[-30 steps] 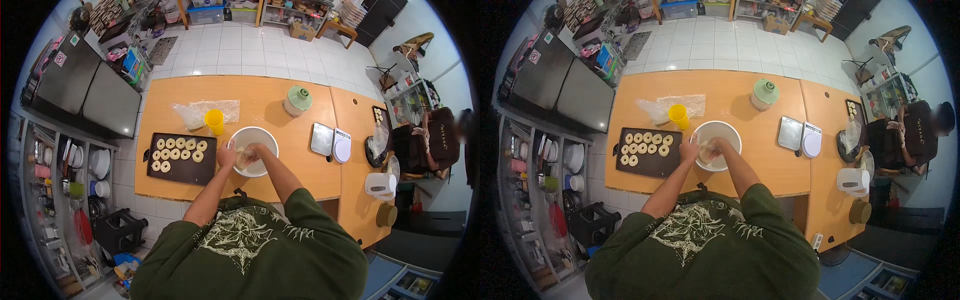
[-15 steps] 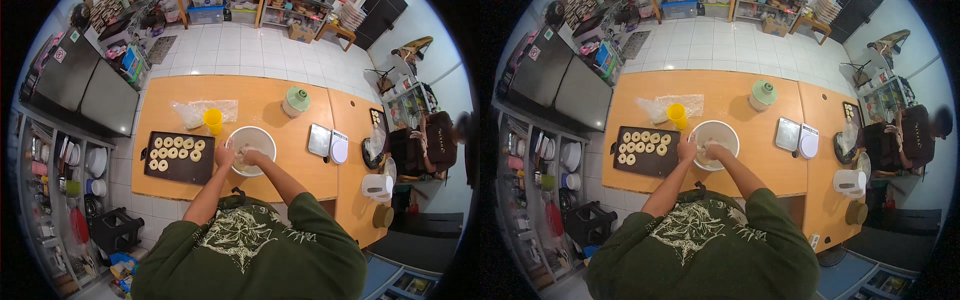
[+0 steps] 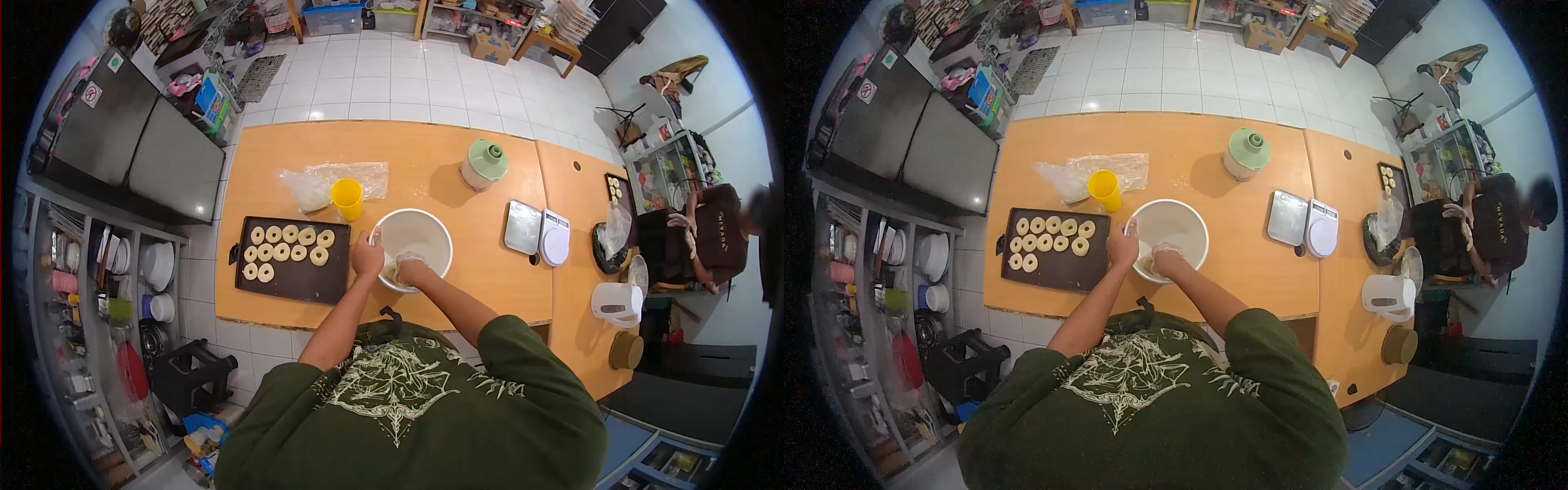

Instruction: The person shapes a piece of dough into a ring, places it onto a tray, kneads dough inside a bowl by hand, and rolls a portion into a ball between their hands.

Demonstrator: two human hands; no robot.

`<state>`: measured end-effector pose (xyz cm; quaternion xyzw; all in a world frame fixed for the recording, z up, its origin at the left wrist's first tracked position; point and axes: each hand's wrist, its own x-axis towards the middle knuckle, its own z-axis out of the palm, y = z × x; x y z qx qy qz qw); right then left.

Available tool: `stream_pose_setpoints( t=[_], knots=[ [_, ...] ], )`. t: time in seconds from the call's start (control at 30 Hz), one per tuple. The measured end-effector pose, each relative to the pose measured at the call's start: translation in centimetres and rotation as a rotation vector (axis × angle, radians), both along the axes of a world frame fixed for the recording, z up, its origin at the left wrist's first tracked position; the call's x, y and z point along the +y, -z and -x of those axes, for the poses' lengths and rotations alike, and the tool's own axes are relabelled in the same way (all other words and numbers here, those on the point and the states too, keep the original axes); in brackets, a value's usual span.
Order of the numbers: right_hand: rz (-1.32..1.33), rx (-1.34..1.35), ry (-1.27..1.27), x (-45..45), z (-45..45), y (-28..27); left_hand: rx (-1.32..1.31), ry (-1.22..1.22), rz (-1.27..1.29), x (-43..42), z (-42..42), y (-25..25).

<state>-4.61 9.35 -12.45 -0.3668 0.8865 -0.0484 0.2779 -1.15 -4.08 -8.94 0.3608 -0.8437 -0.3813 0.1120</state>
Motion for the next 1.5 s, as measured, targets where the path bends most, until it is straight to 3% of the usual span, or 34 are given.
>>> stream_pose_setpoints(
  t=[0.2,0.4,0.5,0.53,0.6,0.63,0.7,0.73,0.77,0.83,0.87,0.93,1.07,1.13,1.33,1.5],
  knots=[
    [-0.035,-0.121,0.150,-1.0,-0.4,0.2,-0.025,0.044,-0.029,-0.3,-0.1,-0.6],
    [-0.072,-0.074,0.329,-1.6,-1.0,0.3,-0.074,0.022,0.006,0.0,-0.2,-1.3],
    [-0.030,-0.122,0.378,-1.5,-0.1,4.2,-0.027,0.029,0.017,-0.2,0.0,0.1],
    [-0.030,-0.120,0.378,-1.6,0.9,2.9,-0.025,0.029,0.016,-0.2,0.0,-0.1],
    [-0.285,-0.548,0.300,-1.1,3.2,0.2,0.000,-0.001,-0.067,-0.1,-0.2,-0.5],
    [-0.282,-0.549,0.298,0.2,3.3,0.2,-0.001,-0.002,-0.064,-0.2,-0.3,-0.6],
    [0.222,-1.069,0.592,2.8,4.0,-0.3,-0.023,0.017,-0.075,-0.3,-0.2,-0.7],
    [0.232,-1.130,0.741,2.5,3.8,-2.0,-0.021,0.017,-0.078,-0.3,0.0,-0.6],
    [0.228,-1.128,0.740,2.6,4.4,-0.4,-0.022,0.021,-0.070,-0.4,0.1,-0.5],
    [0.303,-0.788,0.507,3.0,5.4,5.5,-0.032,0.023,-0.064,-0.4,-0.2,-0.4],
    [0.302,-0.793,0.511,2.6,4.7,5.6,-0.016,0.006,-0.084,-0.4,-0.2,-0.6],
    [0.427,0.127,0.002,0.7,2.7,5.2,-0.002,0.000,-0.104,-0.4,0.0,-0.2],
    [0.180,0.084,-0.047,-1.1,0.7,2.6,0.011,-0.003,-0.101,-0.5,0.1,0.7],
    [-0.031,0.134,-0.040,-1.4,0.1,-1.5,0.008,-0.007,-0.103,-0.6,0.0,0.7],
    [0.131,0.148,0.294,1.5,-1.1,-4.5,-0.018,-0.068,-0.106,-1.1,0.0,-0.1],
    [-0.120,-0.062,0.104,2.9,0.2,-5.8,-0.036,-0.068,-0.106,-1.3,0.2,0.6]
  ],
)
